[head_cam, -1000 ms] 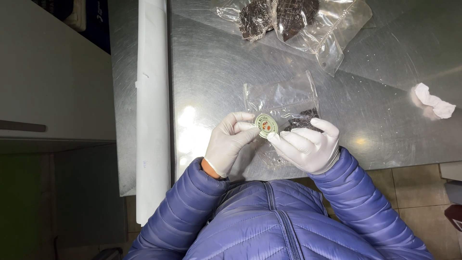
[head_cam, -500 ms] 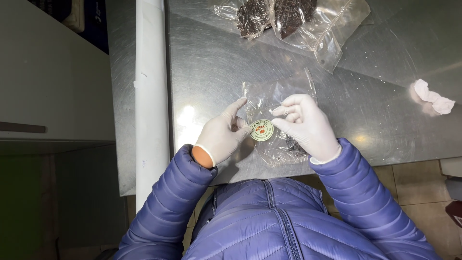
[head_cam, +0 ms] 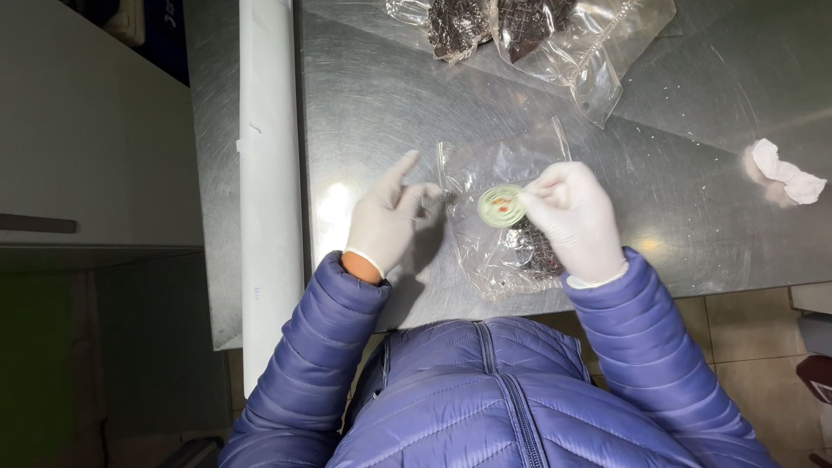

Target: Peeling circular stickers from a roll and applying them to small plastic bags containing dried fruit.

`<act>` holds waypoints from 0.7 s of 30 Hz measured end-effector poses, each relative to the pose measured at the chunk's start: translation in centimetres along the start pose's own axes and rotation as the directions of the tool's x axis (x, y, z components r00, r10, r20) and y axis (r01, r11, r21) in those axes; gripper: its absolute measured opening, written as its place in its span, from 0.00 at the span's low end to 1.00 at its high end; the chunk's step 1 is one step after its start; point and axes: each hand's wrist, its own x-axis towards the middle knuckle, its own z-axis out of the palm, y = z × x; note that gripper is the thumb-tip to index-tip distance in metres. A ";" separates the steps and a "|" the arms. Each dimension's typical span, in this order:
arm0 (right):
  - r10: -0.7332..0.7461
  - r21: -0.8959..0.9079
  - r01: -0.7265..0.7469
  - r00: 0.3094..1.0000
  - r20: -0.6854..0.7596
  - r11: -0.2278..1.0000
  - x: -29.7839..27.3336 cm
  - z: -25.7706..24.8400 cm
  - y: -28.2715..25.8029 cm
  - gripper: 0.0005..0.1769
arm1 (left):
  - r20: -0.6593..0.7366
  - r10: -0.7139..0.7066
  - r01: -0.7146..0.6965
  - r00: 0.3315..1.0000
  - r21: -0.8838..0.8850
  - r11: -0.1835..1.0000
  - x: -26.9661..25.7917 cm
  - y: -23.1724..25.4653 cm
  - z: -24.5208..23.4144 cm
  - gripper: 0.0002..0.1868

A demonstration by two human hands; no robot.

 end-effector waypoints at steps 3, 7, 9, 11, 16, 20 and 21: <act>0.028 -0.032 -0.031 0.995 -0.101 0.999 0.2 -1.2 -0.2 0.12 | 0.017 0.247 -0.242 0.969 0.266 0.933 0.1 -2.5 -0.1 0.24; 0.053 -0.144 -0.075 0.987 -0.150 0.987 0.5 -1.5 3.5 0.12 | 0.396 0.260 -0.473 0.881 0.749 0.464 -0.4 -5.6 2.4 0.18; 0.089 -0.146 -0.113 0.983 -0.161 0.983 0.5 -1.0 5.7 0.13 | 0.547 0.268 -0.603 0.793 0.766 0.224 -1.0 -6.4 3.8 0.24; 0.125 -0.141 -0.147 0.980 -0.152 0.979 0.5 0.3 6.1 0.12 | 0.549 0.177 -0.577 0.817 0.786 0.223 -1.5 -7.7 4.1 0.25; 0.217 -0.118 -0.229 0.971 -0.102 0.966 0.5 2.6 7.7 0.11 | 0.537 -0.013 -0.528 0.844 0.834 0.162 -1.7 -8.6 4.5 0.29; 0.241 -0.112 -0.255 0.962 -0.130 0.960 0.9 2.8 9.1 0.10 | 0.532 -0.013 -0.524 0.847 0.837 0.158 -1.9 -8.7 4.5 0.32; 0.238 -0.146 -0.258 0.961 -0.140 0.955 0.8 2.7 9.4 0.09 | 0.531 -0.025 -0.521 0.847 0.838 0.160 -1.8 -8.8 4.5 0.32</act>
